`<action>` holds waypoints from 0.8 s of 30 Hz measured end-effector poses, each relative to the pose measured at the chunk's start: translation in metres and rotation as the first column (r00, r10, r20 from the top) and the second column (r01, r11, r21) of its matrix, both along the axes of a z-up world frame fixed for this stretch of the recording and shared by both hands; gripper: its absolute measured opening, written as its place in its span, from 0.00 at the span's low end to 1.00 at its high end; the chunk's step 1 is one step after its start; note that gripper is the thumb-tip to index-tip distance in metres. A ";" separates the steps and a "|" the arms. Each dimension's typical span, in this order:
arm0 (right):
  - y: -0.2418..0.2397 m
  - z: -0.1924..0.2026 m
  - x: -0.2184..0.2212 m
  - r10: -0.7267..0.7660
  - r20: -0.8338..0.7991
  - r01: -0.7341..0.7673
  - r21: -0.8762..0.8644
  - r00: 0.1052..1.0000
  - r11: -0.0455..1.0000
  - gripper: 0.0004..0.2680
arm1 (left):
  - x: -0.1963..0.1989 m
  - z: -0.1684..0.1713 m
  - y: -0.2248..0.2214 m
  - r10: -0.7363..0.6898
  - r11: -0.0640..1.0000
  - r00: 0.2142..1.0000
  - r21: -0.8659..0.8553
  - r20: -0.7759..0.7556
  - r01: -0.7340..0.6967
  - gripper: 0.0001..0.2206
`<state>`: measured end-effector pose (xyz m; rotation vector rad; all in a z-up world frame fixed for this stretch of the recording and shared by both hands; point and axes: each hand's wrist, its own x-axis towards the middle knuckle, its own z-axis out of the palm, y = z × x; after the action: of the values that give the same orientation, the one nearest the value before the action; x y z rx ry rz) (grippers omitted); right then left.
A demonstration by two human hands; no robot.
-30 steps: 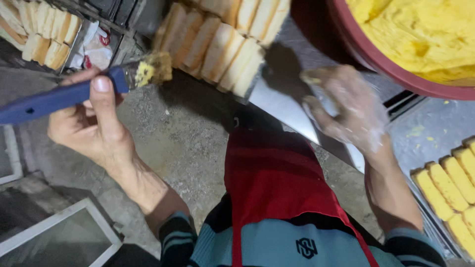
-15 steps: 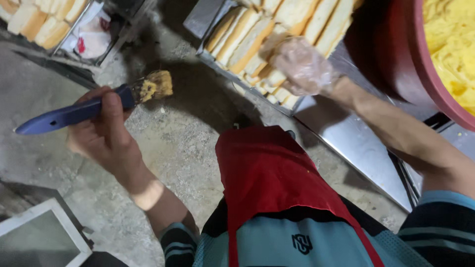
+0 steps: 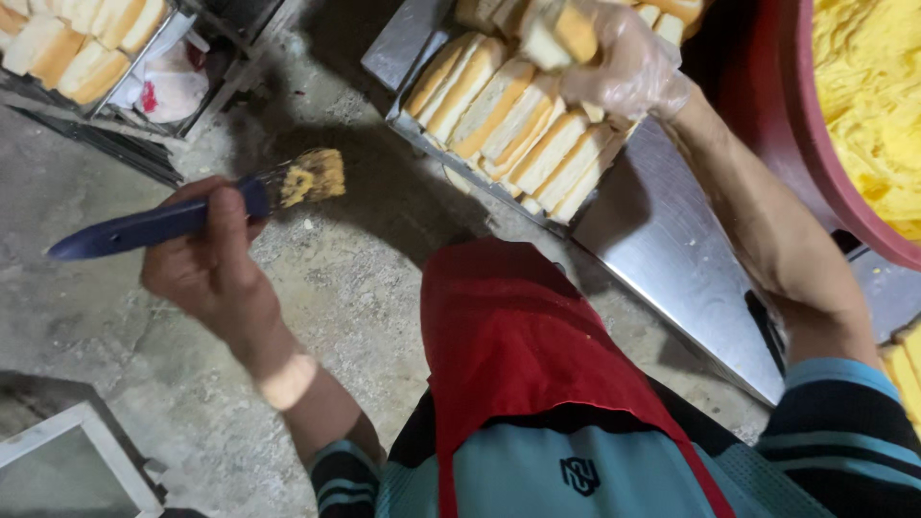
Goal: The person applies a yellow spread to slices of bread using a brush and arranges the coated slices onto a metal tray.
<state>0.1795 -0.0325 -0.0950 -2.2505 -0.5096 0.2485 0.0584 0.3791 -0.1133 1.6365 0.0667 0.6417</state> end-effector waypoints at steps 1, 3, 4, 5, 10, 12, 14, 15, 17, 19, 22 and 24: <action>0.012 0.002 -0.001 0.107 -0.010 -0.107 -0.027 0.994 0.994 0.11 | 0.001 -0.002 0.001 0.002 1.000 1.000 0.007 -0.006 -0.002 0.10; 0.039 -0.007 -0.012 0.221 0.017 -0.201 -0.346 0.975 0.916 0.15 | 0.003 -0.006 -0.001 -0.044 0.998 0.999 -0.047 -0.020 0.043 0.10; 0.045 -0.011 -0.016 0.333 0.009 -0.252 -0.634 0.943 0.731 0.20 | 0.003 -0.006 0.000 -0.048 0.998 0.999 -0.044 -0.024 0.047 0.10; 0.049 -0.018 -0.016 0.327 0.007 -0.249 -0.636 0.945 0.731 0.20 | 0.005 -0.007 -0.001 -0.073 0.995 0.997 -0.067 -0.017 0.072 0.10; 0.052 -0.057 -0.010 0.581 0.048 -0.214 -0.903 0.812 0.373 0.40 | 0.014 -0.018 -0.003 -0.086 0.996 0.996 0.012 -0.022 0.087 0.10; 0.047 -0.061 -0.003 0.613 0.050 -0.252 -0.883 0.789 0.397 0.40 | 0.015 -0.022 -0.003 -0.117 0.986 0.993 -0.122 -0.029 0.113 0.10; 0.042 -0.059 0.000 0.642 0.066 -0.267 -0.873 0.764 0.407 0.40 | 0.012 -0.023 -0.002 -0.127 0.985 0.991 -0.122 -0.029 0.123 0.10; 0.041 -0.056 0.001 0.619 0.085 -0.274 -0.843 0.781 0.462 0.38 | 0.013 -0.023 -0.003 -0.135 0.983 0.991 -0.127 -0.024 0.131 0.10; 0.039 -0.050 0.004 0.594 0.104 -0.277 -0.812 0.798 0.513 0.35 | 0.017 -0.023 -0.002 -0.126 0.988 0.992 -0.095 -0.007 0.125 0.09; 0.041 -0.047 0.003 0.668 0.066 -0.204 -0.926 0.741 0.318 0.35 | 0.016 -0.023 -0.001 -0.116 0.991 0.993 -0.059 0.003 0.116 0.08; 0.039 -0.048 0.006 0.650 -0.050 -0.338 -0.883 0.759 0.327 0.26 | 0.012 -0.024 0.001 -0.084 0.991 0.995 -0.113 -0.051 0.078 0.08; 0.033 -0.053 0.011 0.632 -0.007 -0.427 -0.743 0.775 0.516 0.18 | 0.012 -0.025 0.000 -0.074 0.993 0.995 -0.100 -0.064 0.068 0.09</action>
<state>0.1906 0.0010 -0.1482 -2.8316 -1.5054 0.5411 0.0706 0.3794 -0.1382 1.5591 0.0875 0.5207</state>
